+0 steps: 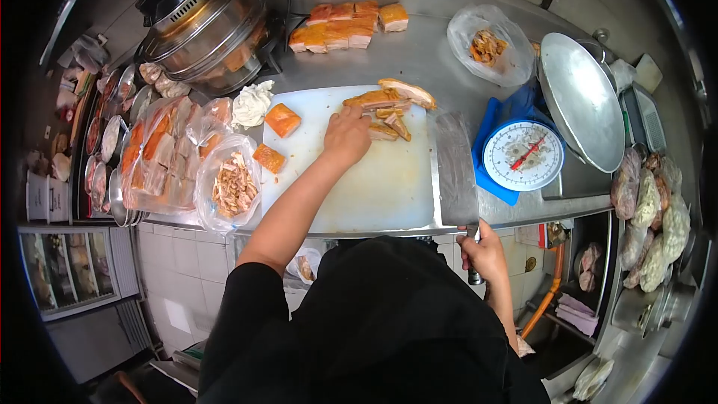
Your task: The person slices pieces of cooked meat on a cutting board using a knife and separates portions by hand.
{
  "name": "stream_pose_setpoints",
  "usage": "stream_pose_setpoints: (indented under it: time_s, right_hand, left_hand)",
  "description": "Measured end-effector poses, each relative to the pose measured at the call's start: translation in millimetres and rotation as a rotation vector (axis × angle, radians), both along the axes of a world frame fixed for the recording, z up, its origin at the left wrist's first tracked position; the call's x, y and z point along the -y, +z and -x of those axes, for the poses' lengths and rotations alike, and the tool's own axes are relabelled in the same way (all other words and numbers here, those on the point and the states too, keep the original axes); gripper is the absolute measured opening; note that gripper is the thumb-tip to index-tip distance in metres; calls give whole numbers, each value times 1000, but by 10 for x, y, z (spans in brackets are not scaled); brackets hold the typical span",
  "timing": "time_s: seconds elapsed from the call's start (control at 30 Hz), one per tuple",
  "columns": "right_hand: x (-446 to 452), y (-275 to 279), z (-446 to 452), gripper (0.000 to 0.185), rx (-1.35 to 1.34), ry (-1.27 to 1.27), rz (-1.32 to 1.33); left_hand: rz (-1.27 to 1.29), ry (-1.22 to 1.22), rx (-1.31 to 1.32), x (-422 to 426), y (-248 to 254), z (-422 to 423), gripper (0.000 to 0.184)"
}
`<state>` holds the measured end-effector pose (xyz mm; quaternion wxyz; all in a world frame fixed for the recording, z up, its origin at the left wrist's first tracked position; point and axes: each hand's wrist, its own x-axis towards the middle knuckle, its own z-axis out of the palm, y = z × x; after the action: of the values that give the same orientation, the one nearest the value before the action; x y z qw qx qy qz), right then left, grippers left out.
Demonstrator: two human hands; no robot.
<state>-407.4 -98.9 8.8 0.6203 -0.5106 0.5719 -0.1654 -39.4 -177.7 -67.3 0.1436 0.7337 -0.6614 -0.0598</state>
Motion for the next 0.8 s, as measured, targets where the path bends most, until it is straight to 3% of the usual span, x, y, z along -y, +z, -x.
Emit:
stream_pose_setpoints:
  time_s: [0.17,0.47,0.53,0.63,0.73,0.8]
  right_hand:
    - [33,35,-27,17,-34,41,9]
    - [191,129,-217,22,-84,189,44]
    - [219,126,-271,23,-118,233,58]
    - [271,106,-360,24,-193,321,86]
    - [309,-103,-414,29,-340,485,184]
    - [310,-289,-443,35,-512,664,426]
  left_hand:
    - [79,-12,46,-204,12,-58,31]
    - [-48,-19,-85,-688,39,-125,29]
    - [116,-57,-82,-859,-100,-154,28]
    - [59,-38,-180,-1113,-70,-168,33]
    - [207,37,-224,-1214,-205,-153,38]
    - [235,46,-233,-1227,-200,-134,39]
